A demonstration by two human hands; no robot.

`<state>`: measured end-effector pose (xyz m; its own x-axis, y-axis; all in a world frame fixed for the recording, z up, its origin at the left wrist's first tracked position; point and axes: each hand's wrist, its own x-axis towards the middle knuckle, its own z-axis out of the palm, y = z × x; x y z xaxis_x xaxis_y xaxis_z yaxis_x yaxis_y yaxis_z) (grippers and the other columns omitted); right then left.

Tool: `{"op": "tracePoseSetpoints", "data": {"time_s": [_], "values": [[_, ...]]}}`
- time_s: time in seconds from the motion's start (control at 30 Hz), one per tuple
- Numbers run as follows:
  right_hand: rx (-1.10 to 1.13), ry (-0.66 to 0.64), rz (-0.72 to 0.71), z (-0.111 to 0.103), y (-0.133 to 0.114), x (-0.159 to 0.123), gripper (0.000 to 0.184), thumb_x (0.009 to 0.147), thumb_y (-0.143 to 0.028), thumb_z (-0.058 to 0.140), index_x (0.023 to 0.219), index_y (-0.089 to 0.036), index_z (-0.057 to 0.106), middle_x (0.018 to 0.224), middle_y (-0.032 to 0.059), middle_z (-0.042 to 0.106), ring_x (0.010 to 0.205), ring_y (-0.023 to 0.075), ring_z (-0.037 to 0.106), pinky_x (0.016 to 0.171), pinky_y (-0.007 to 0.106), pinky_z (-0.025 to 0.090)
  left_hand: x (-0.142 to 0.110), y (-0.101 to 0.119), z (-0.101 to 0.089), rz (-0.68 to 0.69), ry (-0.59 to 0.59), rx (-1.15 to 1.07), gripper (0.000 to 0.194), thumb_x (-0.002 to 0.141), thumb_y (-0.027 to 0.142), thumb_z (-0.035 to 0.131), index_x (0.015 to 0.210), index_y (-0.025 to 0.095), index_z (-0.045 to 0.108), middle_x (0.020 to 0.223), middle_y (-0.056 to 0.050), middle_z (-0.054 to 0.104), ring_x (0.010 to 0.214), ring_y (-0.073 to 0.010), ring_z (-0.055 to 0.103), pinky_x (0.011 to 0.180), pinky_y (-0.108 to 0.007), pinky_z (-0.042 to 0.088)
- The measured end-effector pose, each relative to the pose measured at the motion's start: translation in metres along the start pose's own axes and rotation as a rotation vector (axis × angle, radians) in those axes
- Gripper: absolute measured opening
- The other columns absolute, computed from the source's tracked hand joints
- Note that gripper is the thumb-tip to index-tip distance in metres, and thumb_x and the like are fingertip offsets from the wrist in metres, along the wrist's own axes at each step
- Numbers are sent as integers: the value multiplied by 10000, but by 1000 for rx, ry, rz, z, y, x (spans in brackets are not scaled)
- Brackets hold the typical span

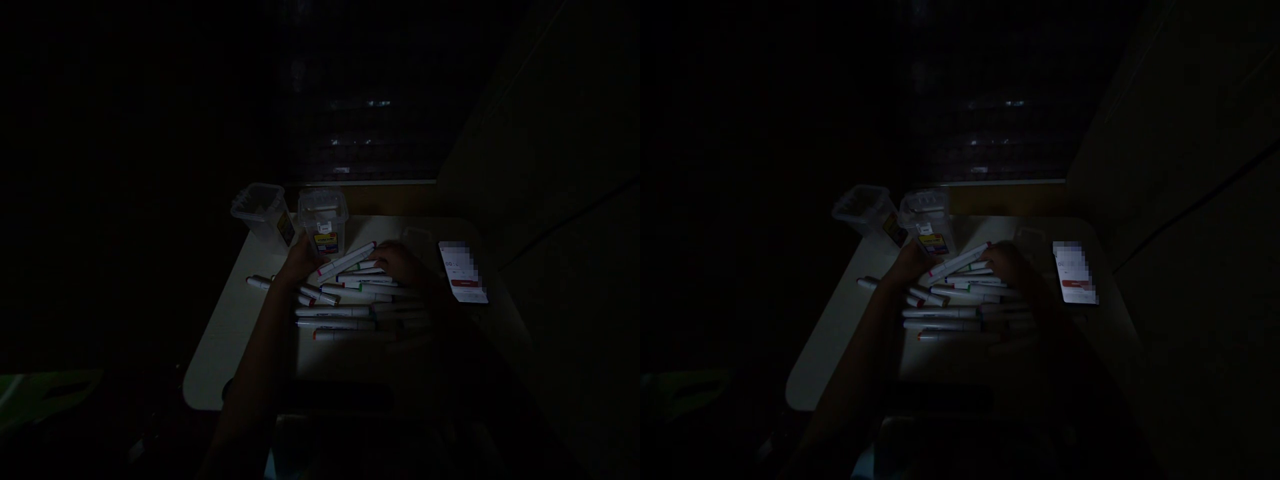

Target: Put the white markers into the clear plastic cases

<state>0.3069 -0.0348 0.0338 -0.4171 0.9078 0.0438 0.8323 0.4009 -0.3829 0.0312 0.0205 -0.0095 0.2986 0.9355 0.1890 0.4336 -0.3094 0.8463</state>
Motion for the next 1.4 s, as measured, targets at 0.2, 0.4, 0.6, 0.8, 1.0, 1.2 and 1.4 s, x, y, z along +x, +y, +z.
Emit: {"op": "tracePoseSetpoints", "data": {"time_s": [0.2,0.4,0.6,0.8,1.0,1.2,1.4], "values": [[64,66,-13,-15,-7,-7,316,869,-119,521,1131,-158,692,1133,109,695,1055,205,624,955,333,469,-1,5,-1,-1,4,0,741,600,278,786,1276,171,503,1261,-121,625,1201,-316,591,1055,-506,466],[161,220,-5,-34,-9,-15,386,846,-148,522,1216,-147,635,1136,120,680,1001,220,636,917,364,501,-2,12,-4,-5,-6,56,727,600,262,781,1264,157,504,1279,-133,615,1211,-328,584,1046,-500,473],[181,422,-78,-50,-10,-25,505,871,-253,514,1371,-185,507,985,66,675,915,199,636,889,361,518,-3,11,-3,-16,-11,61,718,614,225,756,1277,152,491,1249,-131,633,1180,-314,606,1039,-500,479],[129,596,-137,-76,-30,-41,504,913,-287,494,1413,-227,463,1056,62,659,935,177,633,875,321,529,-5,14,-1,-1,47,94,625,641,241,733,1229,159,539,1162,-107,672,1112,-309,638,993,-491,507],[45,742,-147,-88,-45,-53,496,935,-368,498,1419,-280,432,1273,87,592,1043,214,618,901,370,535,-7,23,-3,98,96,147,481,689,243,698,1156,181,603,1175,-86,669,1204,-296,586,1073,-460,454],[-84,911,-102,-92,-59,-65,408,890,-372,587,1285,-279,545,1276,119,569,1227,310,533,978,499,501,-9,27,-2,136,141,178,619,699,203,678,1298,182,525,1302,-93,611,1180,-269,595,1050,-415,473],[20,1115,-30,-93,-56,-76,353,794,-400,699,1092,-242,595,1362,125,470,1357,381,381,970,568,505,-9,25,-2,175,158,190,579,702,193,656,1270,188,543,1226,-91,642,1165,-258,600,1043,-426,477]]}}
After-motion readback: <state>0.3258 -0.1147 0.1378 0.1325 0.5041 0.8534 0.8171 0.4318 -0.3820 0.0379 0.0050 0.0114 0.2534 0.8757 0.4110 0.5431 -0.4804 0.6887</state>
